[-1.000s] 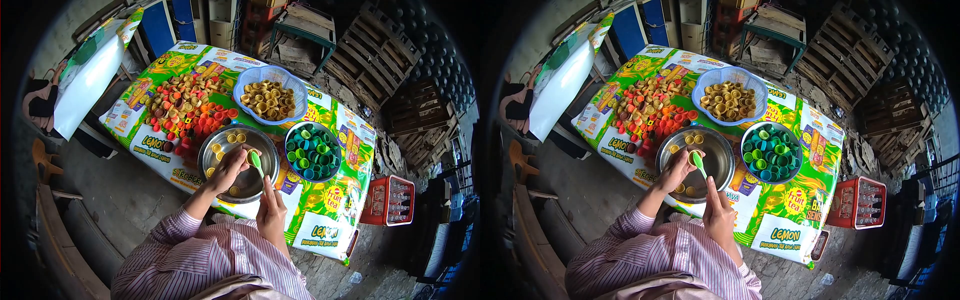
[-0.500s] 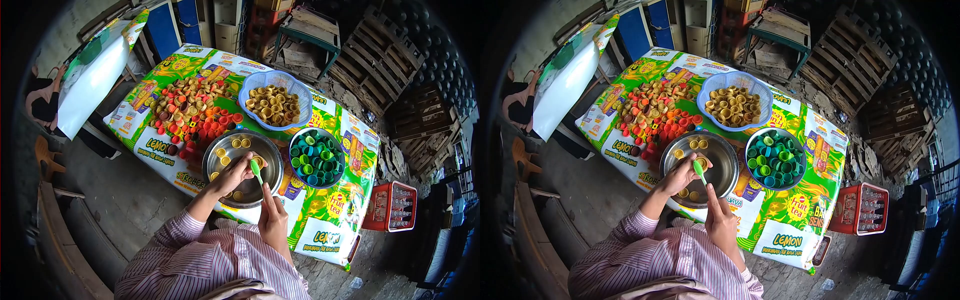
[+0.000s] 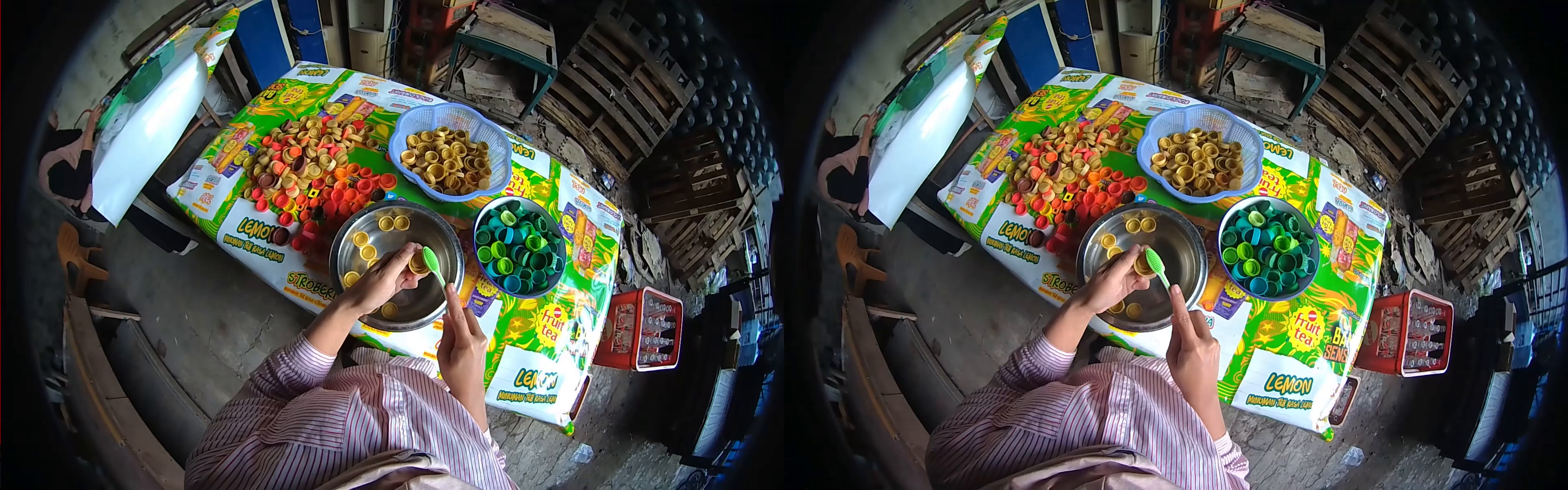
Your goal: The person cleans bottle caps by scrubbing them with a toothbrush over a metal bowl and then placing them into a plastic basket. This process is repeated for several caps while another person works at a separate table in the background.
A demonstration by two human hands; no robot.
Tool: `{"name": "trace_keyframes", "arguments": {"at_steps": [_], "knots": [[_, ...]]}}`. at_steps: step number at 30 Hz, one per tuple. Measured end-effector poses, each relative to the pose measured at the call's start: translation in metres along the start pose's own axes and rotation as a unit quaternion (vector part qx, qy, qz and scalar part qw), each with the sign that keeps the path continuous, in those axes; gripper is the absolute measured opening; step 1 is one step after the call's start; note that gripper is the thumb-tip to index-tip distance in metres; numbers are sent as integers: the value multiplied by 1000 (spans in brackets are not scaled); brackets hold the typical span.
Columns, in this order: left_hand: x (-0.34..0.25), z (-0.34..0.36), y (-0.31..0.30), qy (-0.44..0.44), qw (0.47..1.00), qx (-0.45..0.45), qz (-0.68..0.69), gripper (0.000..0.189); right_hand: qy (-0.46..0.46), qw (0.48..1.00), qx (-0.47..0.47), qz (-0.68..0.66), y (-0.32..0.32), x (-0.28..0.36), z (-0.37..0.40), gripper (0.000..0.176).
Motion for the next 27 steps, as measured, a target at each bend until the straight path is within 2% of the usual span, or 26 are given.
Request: {"name": "trace_keyframes", "arguments": {"at_steps": [2,4,6,10,11,12,14,16,17,18,20,21,24,26,27], "knots": [[9,-2,-1,-20,998,56,33,37,-12,1000,9,-18,5,6,1,54],[6,-1,-4,-12,997,-4,73,36,-30,999,21,-19,6,3,4,52],[6,-3,-16,-19,998,8,57,36,-12,999,44,19,3,-5,4,51],[4,2,-18,-40,999,-21,31,32,-3,1000,7,27,-4,-12,2,51],[-8,4,-11,33,993,-4,-111,29,-2,1000,5,29,-5,-12,1,51],[-23,7,1,106,962,12,-249,26,-3,1000,4,23,-7,-12,1,52],[-32,9,5,126,945,-3,-303,24,-4,1000,2,18,-7,-13,3,52],[-38,11,7,194,879,-29,-434,25,1,1000,-20,1,3,-21,5,53],[-25,5,-6,245,794,-10,-556,23,-14,999,-45,0,17,-30,6,50],[-1,6,-28,153,666,-31,-730,20,24,993,50,102,29,-33,6,47],[0,9,-33,115,701,-48,-702,20,14,981,99,165,33,-36,14,45],[-12,8,-25,120,698,-47,-705,20,20,987,78,139,26,-35,13,46],[-41,22,8,165,727,-53,-665,20,30,993,57,99,-5,-17,8,48],[-51,22,15,240,795,-50,-555,20,34,994,65,79,-11,-13,5,46],[-42,18,7,229,805,-38,-546,21,35,994,63,80,-7,-16,5,46]]}}
Point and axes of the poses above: each hand's wrist, its own z-axis away from the middle knuckle, its own y-axis out of the palm, x = y × z, the point moved 5 cm from there along -z, towards the middle knuckle, and after that the axes turned 12 degrees about z, right-handed, at the moved point
